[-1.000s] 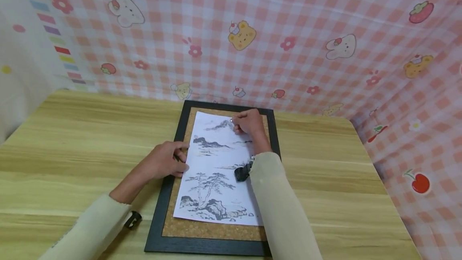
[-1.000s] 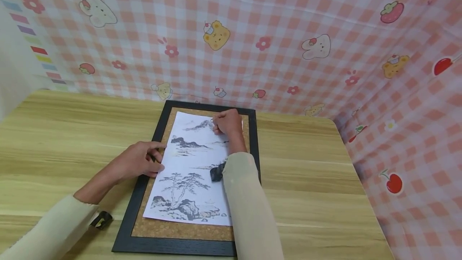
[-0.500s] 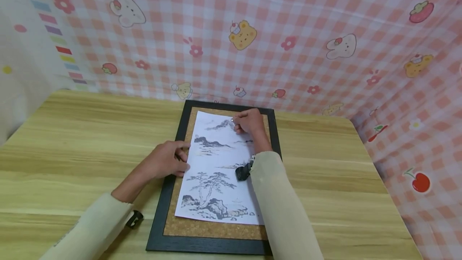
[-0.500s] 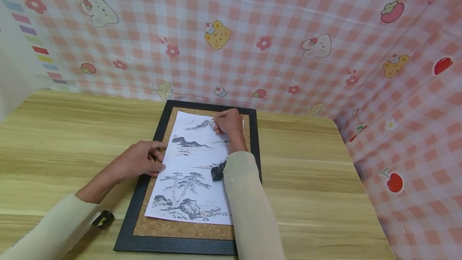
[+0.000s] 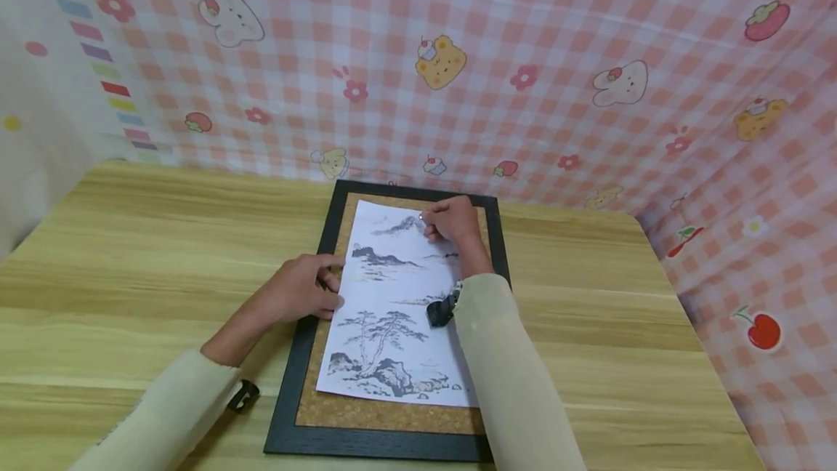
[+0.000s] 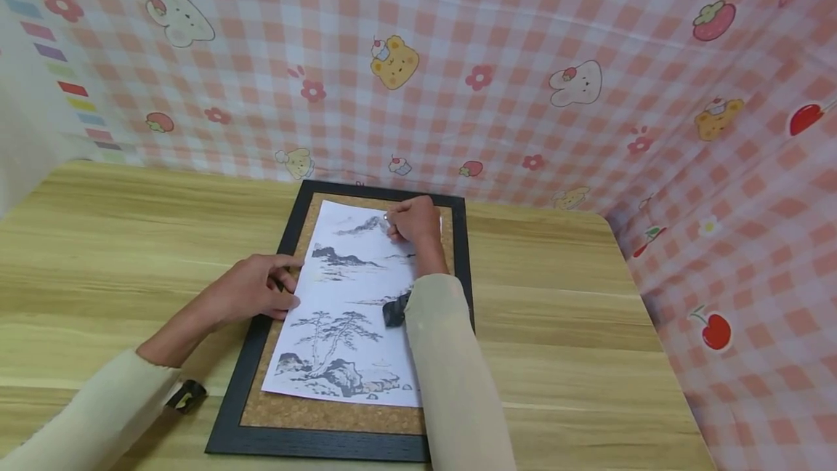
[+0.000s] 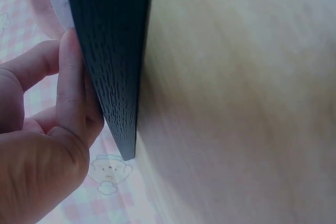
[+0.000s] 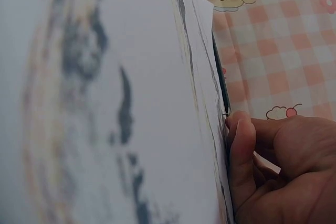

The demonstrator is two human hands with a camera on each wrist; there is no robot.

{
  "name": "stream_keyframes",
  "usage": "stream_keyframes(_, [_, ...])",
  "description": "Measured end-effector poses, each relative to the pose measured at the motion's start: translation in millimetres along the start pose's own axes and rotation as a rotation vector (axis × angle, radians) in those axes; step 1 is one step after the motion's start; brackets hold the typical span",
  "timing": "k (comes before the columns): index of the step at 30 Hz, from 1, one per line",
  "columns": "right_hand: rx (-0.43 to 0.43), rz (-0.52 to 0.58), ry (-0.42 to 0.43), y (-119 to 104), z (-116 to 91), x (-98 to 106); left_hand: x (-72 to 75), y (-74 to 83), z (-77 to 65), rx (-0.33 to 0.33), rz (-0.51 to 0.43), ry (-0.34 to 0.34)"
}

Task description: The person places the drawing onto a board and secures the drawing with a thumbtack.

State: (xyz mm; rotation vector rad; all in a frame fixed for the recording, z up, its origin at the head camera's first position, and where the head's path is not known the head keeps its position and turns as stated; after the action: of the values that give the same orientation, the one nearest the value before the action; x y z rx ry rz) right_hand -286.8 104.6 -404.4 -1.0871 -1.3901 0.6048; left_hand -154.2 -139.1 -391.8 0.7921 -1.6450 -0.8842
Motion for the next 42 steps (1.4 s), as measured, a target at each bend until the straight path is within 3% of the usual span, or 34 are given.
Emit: stream_keyframes(42, [0.001, 0.002, -0.001, -0.4, 0.4, -0.9, 0.0, -1.1, 1.6, -0.011, 0.000, 0.000])
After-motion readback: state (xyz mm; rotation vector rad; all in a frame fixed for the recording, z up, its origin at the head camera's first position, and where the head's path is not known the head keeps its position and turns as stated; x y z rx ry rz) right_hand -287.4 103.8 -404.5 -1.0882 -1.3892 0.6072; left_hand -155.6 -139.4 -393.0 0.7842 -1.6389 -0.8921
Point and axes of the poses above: each hand's wrist, its own z-axis towards the middle knuckle, its own x-axis out of the back of the hand, y = z × x, the point moved 2 cm from there along z, towards the middle knuckle, and after that the axes turned 11 degrees about y, right-handed, at the moved point
